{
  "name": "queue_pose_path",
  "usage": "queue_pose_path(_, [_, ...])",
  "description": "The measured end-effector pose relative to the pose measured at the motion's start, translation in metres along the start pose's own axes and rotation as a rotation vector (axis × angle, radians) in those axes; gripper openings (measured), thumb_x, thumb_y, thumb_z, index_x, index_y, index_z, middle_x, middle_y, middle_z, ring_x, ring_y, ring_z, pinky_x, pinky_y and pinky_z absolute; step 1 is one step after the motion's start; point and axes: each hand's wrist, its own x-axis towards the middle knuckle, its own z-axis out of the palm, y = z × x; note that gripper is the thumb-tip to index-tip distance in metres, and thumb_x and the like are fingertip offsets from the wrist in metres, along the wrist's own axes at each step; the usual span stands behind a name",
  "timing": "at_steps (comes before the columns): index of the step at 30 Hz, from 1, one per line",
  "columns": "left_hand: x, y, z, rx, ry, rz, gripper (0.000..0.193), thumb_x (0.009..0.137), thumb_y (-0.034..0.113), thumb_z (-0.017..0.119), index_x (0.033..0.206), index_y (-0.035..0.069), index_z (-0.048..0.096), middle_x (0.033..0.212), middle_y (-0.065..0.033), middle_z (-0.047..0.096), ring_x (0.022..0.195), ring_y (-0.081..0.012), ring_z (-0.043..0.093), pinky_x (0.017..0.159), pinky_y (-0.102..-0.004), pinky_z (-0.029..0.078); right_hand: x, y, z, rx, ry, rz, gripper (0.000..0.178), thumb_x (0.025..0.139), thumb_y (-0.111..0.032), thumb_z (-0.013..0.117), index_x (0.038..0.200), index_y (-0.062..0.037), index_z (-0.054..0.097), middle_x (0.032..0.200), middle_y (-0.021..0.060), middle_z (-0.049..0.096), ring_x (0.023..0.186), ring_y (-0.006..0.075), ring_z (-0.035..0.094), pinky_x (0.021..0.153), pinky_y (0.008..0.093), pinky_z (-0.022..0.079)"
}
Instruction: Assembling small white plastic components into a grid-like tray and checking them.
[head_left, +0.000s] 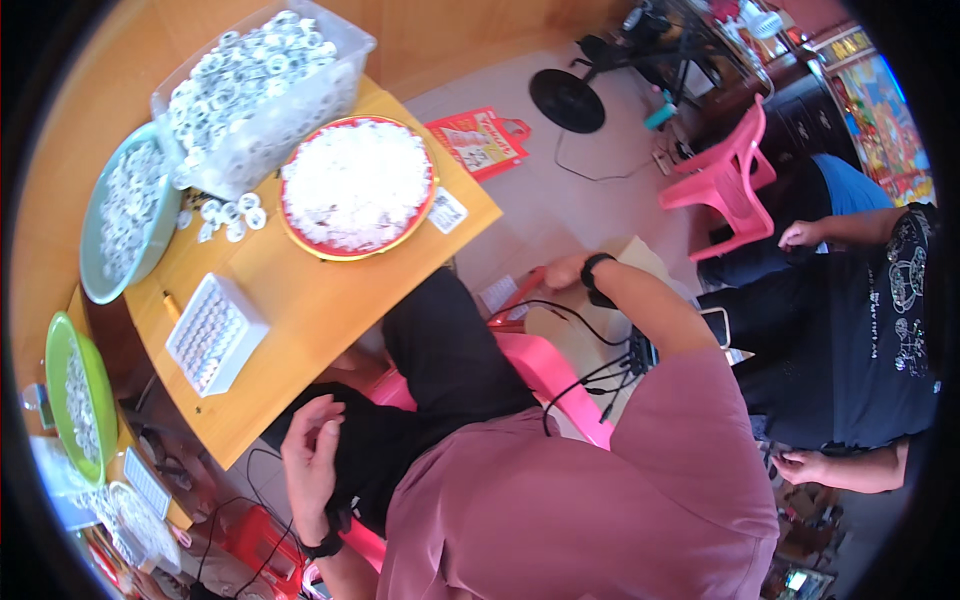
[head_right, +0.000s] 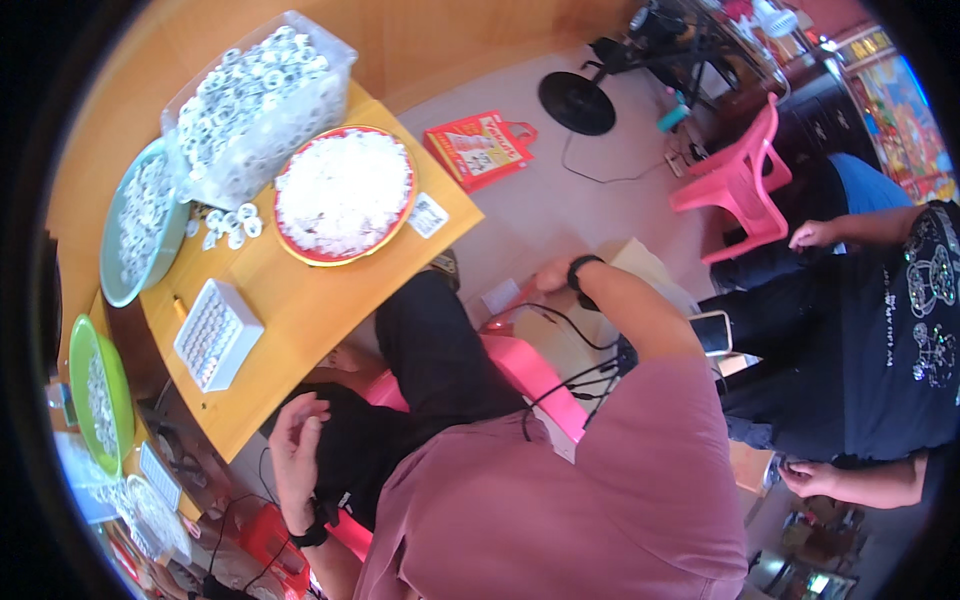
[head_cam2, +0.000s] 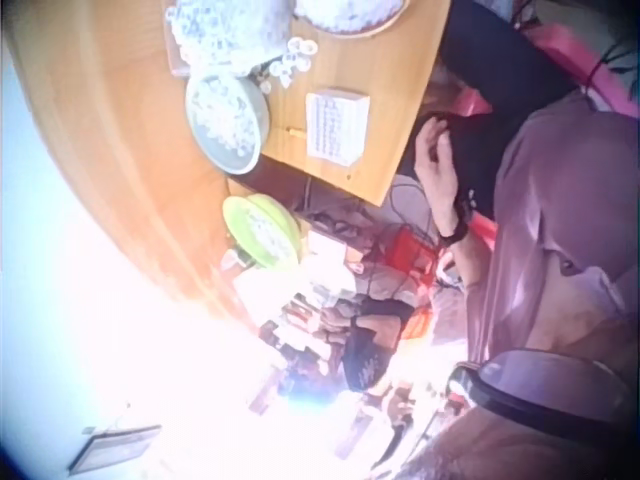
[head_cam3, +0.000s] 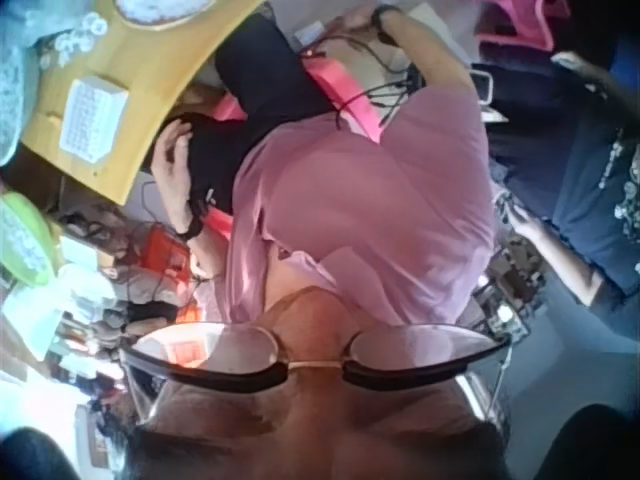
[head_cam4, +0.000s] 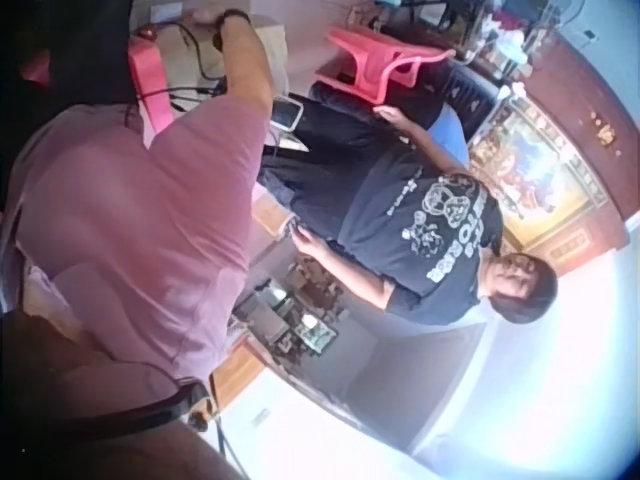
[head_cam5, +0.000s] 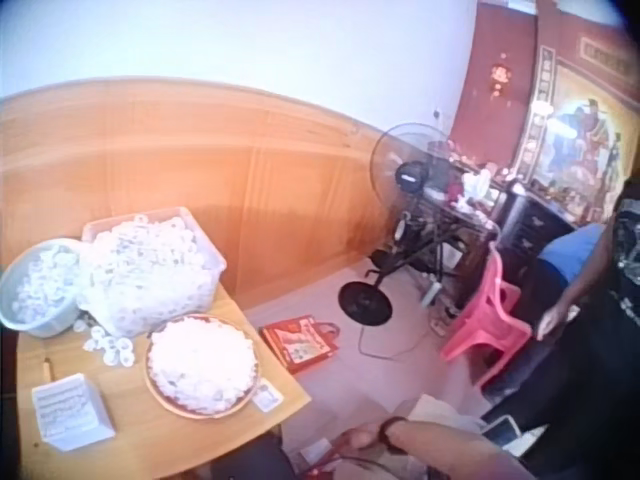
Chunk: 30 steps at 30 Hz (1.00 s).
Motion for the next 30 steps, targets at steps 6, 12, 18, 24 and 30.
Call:
queue_pose_path(6, [0.002,0.004,-0.008,0.008,0.002,0.008,0.032,0.100,0.011,0.058,0.129,-0.001,0.058,0.112,-0.0122,0.068,0.101,-0.0183,0.063,0.095,-0.0322,0.048,-0.031,-0.019,-0.046,0.064,-0.174,0.211,0.053,0.085,-0.049,0.065,0.117,-0.0071,0.068,0.104,0.0105,0.070,0.095,0.0251,0.062,0.084,0.0393,0.049])
queue_pose_path(12, [0.009,0.010,0.001,-0.002,-0.014,0.011,0.029,0.099,0.008,0.059,0.127,0.000,0.060,0.112,-0.0104,0.069,0.102,-0.0169,0.063,0.094,-0.0308,0.048,-0.003,0.043,0.012,0.342,-0.311,0.103,0.067,0.082,-0.036,0.070,0.139,-0.0086,0.048,0.118,0.0113,0.065,0.103,0.0233,0.059,0.094,0.0414,0.047])
queue_pose_path(18, [0.004,0.006,-0.010,0.005,0.046,0.030,0.029,0.098,0.007,0.061,0.126,0.000,0.061,0.110,-0.0110,0.071,0.101,-0.0160,0.065,0.092,-0.0302,0.050,-0.045,-0.001,-0.005,0.090,-0.086,0.022,0.089,0.070,-0.048,0.077,0.138,0.0016,0.049,0.129,0.0206,0.063,0.110,0.0323,0.063,0.094,0.0418,0.049])
queue_pose_path(24, [-0.002,0.007,-0.016,-0.032,0.102,0.009,0.030,0.099,0.011,0.060,0.126,-0.002,0.059,0.112,-0.0118,0.070,0.101,-0.0175,0.065,0.093,-0.0310,0.050,-0.081,-0.042,-0.019,0.057,-0.204,0.073,0.074,0.077,-0.048,0.075,0.129,0.0014,0.058,0.125,0.0186,0.065,0.117,0.0270,0.061,0.098,0.0407,0.047])
queue_pose_path(30, [-0.006,0.019,-0.021,0.030,0.207,0.091,0.024,0.100,0.009,0.058,0.121,-0.002,0.062,0.107,-0.0097,0.070,0.092,-0.0160,0.066,0.086,-0.0291,0.052,-0.037,0.010,0.025,-0.089,-0.227,0.144,0.067,0.084,-0.062,0.065,0.116,-0.0031,0.072,0.124,0.0172,0.068,0.120,0.0266,0.060,0.105,0.0412,0.041])
